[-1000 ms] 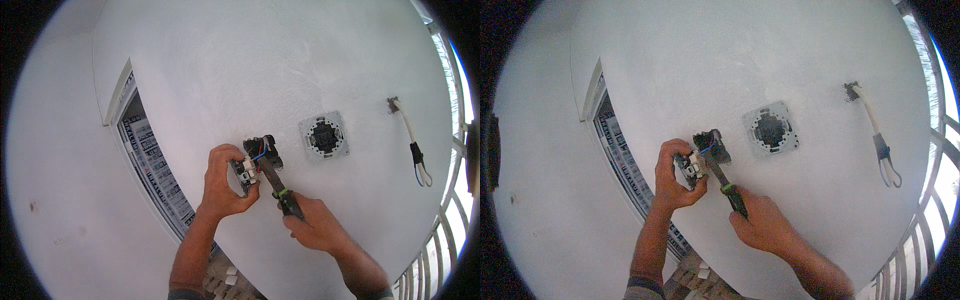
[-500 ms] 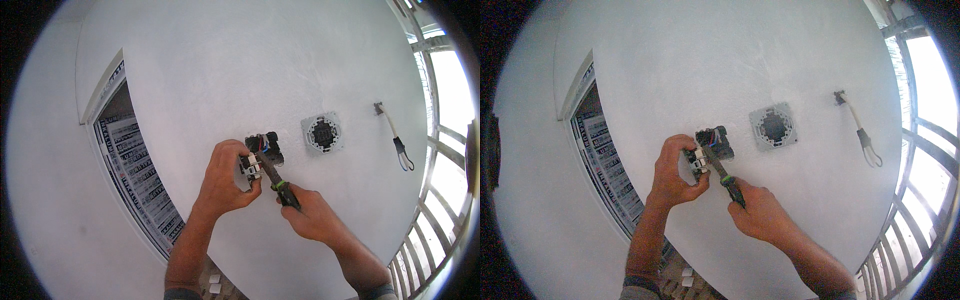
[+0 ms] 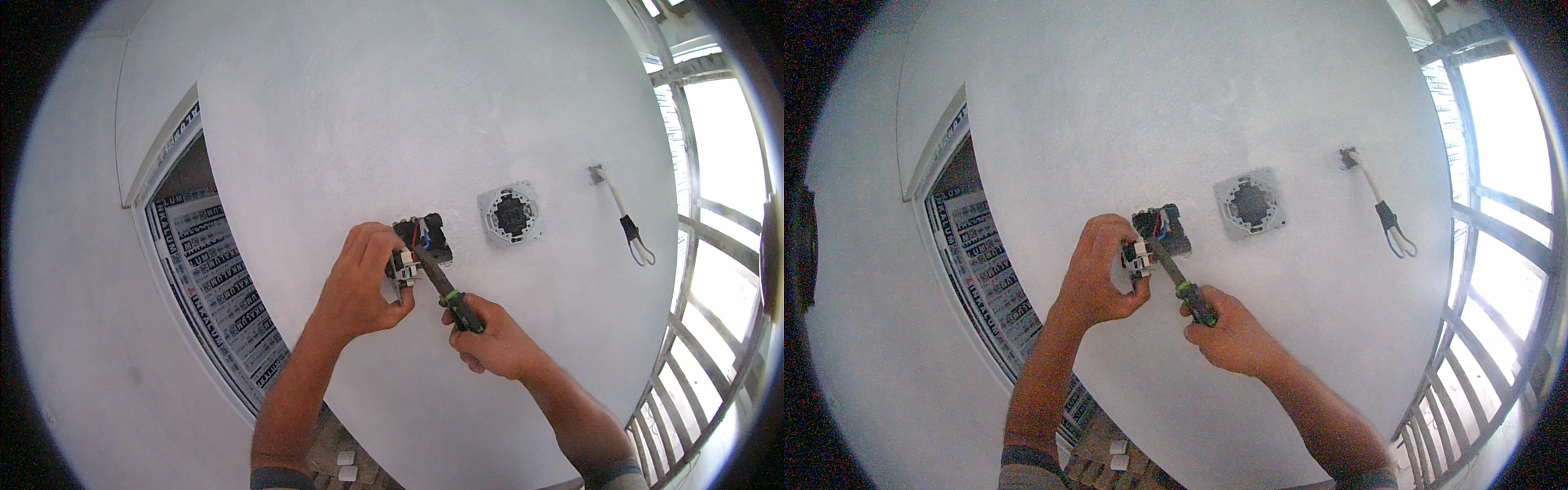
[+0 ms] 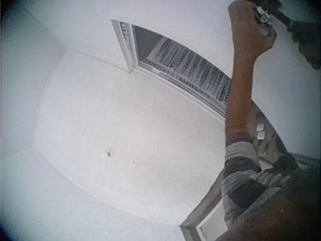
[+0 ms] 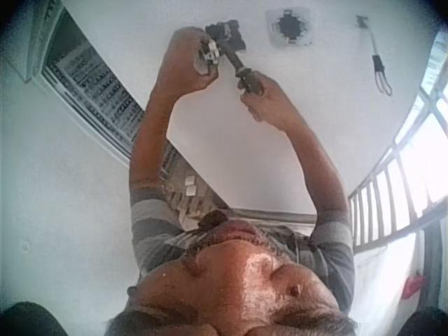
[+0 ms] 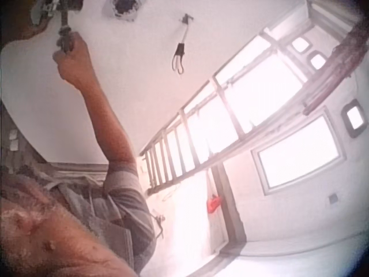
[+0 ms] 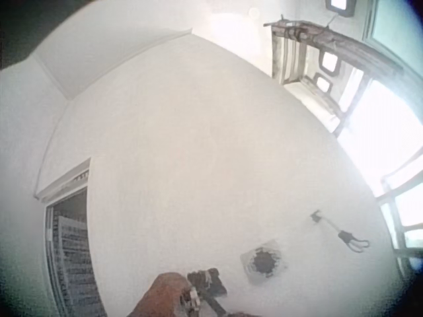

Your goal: The person uses pliers and a screwdriver to connect wires to an electrical switch and then secures the switch into a wall box. The person manipulates the wires and tools to complete the installation.

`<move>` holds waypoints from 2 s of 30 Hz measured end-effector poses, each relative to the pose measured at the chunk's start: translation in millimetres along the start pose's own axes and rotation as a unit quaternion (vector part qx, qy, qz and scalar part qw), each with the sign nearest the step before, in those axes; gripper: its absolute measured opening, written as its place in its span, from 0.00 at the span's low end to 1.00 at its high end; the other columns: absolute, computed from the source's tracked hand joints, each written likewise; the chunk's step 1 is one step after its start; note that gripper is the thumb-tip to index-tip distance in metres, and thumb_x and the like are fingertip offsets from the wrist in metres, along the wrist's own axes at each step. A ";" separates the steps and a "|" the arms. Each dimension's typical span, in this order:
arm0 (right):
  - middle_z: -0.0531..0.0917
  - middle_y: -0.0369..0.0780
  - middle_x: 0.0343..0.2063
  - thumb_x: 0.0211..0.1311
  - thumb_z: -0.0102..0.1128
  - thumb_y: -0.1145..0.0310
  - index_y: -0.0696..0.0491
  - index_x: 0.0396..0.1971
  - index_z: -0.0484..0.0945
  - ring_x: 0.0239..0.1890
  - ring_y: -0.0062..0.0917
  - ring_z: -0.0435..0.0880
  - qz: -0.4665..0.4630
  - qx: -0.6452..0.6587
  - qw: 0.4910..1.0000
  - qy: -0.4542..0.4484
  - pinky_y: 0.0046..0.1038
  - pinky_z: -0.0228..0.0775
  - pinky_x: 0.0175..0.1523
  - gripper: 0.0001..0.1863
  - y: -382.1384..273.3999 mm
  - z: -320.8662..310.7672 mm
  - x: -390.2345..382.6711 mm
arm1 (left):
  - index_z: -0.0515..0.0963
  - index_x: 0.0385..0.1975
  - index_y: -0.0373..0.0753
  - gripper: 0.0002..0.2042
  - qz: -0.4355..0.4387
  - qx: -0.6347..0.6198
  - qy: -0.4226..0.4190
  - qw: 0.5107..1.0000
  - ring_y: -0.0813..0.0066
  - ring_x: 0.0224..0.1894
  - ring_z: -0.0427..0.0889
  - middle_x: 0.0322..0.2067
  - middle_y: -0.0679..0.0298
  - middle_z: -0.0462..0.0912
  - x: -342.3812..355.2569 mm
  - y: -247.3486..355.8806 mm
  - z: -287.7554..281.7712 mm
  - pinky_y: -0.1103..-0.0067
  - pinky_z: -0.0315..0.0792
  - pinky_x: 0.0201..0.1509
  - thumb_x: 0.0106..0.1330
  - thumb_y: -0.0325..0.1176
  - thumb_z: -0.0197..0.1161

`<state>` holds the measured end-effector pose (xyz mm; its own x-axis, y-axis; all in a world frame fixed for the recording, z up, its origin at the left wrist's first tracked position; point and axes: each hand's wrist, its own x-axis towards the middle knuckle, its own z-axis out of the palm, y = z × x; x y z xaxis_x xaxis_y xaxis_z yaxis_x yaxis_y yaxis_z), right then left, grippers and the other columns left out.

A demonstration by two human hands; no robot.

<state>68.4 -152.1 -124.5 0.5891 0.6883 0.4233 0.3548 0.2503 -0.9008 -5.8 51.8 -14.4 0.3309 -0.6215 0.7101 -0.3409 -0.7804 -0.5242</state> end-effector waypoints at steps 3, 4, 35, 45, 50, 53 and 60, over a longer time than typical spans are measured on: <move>0.71 0.32 0.21 0.60 0.57 0.75 0.57 0.48 0.71 0.17 0.16 0.69 -0.034 -0.015 0.999 0.012 0.24 0.61 0.22 0.15 6.9 3.7 3.6 | 0.69 0.51 0.36 0.30 -0.025 -0.023 0.002 0.999 0.49 0.54 0.75 0.47 0.50 0.74 2.1 4.7 -2.8 0.59 0.73 0.60 0.44 0.26 0.72; 0.71 0.31 0.21 0.61 0.57 0.75 0.57 0.48 0.70 0.17 0.16 0.68 -0.040 -0.028 0.999 0.018 0.24 0.61 0.22 0.15 8.4 4.7 4.6 | 0.68 0.52 0.36 0.31 -0.017 -0.020 0.001 1.000 0.49 0.54 0.75 0.47 0.50 0.74 3.3 6.8 -3.6 0.59 0.72 0.61 0.44 0.26 0.71; 0.75 0.34 0.25 0.58 0.62 0.73 0.56 0.48 0.74 0.27 0.20 0.75 -0.087 -0.067 0.993 0.043 0.29 0.70 0.37 0.17 6.5 9.2 -2.8 | 0.70 0.49 0.28 0.27 -0.157 0.193 -0.196 0.949 0.46 0.54 0.76 0.46 0.43 0.75 36.7 62.2 -27.4 0.60 0.74 0.60 0.51 0.33 0.71; 0.75 0.35 0.25 0.59 0.62 0.77 0.57 0.42 0.72 0.22 0.18 0.74 -0.107 0.050 0.993 -0.014 0.25 0.67 0.26 0.12 22.8 7.0 12.9 | 0.71 0.50 0.34 0.27 -0.071 0.146 -0.110 0.981 0.45 0.54 0.78 0.49 0.46 0.77 38.8 44.8 -20.3 0.59 0.75 0.58 0.47 0.28 0.73; 0.75 0.34 0.26 0.56 0.64 0.77 0.57 0.42 0.73 0.22 0.17 0.74 -0.084 0.062 0.994 -0.018 0.24 0.67 0.27 0.14 3.6 1.9 14.5 | 0.71 0.50 0.34 0.28 -0.029 0.112 -0.134 0.984 0.45 0.54 0.79 0.50 0.46 0.78 42.3 28.9 -34.0 0.60 0.76 0.58 0.46 0.28 0.73; 0.75 0.33 0.26 0.53 0.65 0.77 0.56 0.41 0.74 0.25 0.16 0.74 -0.106 0.055 0.993 0.008 0.24 0.68 0.31 0.15 16.8 5.0 15.2 | 0.72 0.49 0.34 0.27 -0.032 0.138 -0.148 0.979 0.47 0.51 0.81 0.48 0.47 0.79 39.3 34.8 -33.2 0.62 0.77 0.56 0.47 0.30 0.74; 0.76 0.33 0.25 0.50 0.66 0.77 0.57 0.41 0.76 0.24 0.16 0.74 -0.155 0.012 0.985 0.075 0.23 0.68 0.31 0.16 20.8 5.8 22.9 | 0.73 0.46 0.34 0.25 -0.236 0.039 -0.244 0.940 0.49 0.45 0.83 0.42 0.48 0.80 63.7 32.5 -49.2 0.65 0.77 0.49 0.49 0.33 0.74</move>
<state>85.1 -127.1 -134.1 0.5559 0.4685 0.6866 0.5179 0.4508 -0.7270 -39.1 -9.8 37.0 0.7999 -0.1481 0.5816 0.0042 -0.9677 -0.2522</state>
